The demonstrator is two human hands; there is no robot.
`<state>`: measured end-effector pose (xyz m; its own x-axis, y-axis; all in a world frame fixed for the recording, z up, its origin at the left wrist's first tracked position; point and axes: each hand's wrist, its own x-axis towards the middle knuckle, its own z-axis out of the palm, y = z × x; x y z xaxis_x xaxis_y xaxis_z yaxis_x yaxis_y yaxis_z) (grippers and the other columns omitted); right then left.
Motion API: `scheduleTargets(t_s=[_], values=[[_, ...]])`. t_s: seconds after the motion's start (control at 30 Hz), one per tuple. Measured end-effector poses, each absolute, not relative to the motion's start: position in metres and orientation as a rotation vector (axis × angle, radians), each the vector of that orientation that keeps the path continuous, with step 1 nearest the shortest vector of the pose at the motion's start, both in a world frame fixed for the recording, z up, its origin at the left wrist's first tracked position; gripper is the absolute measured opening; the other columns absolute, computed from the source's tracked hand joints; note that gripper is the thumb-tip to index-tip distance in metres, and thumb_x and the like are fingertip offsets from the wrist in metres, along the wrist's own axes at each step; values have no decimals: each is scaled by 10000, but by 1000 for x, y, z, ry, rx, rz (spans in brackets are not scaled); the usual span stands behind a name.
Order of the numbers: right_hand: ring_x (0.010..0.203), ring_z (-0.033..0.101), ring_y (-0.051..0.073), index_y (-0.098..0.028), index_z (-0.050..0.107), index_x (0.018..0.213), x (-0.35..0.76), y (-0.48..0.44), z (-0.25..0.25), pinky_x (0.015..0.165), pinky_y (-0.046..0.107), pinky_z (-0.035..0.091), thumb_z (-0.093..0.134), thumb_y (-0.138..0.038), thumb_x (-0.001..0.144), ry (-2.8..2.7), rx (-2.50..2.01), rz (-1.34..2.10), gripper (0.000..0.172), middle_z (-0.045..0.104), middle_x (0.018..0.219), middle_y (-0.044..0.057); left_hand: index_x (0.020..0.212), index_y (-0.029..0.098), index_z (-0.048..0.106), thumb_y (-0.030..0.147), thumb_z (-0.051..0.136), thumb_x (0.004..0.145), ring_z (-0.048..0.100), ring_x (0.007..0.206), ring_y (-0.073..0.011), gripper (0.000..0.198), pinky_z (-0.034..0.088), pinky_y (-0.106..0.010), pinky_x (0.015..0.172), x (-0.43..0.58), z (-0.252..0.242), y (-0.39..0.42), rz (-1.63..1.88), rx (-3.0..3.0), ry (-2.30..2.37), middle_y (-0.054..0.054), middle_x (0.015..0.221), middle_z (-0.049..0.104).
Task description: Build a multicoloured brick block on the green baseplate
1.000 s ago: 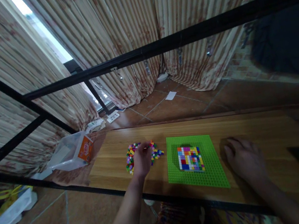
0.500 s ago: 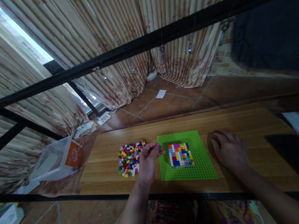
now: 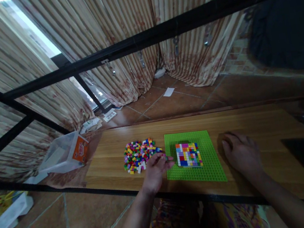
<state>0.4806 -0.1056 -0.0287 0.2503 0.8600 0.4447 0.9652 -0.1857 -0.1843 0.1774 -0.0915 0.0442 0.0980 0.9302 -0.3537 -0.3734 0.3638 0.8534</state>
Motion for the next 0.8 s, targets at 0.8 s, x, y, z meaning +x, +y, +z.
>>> scheduleTargets(t_s=[0.8], values=[[1029,568,306,-175,655,1141,489,-105,-38,882,459,433,443,-374,923,-1683,-2040,-345,363,652,1190,141,874,172,585,243,619,769,585,490,-98,130,519,-237,521,172,20,-87,1047,849,1305,46,628,588]])
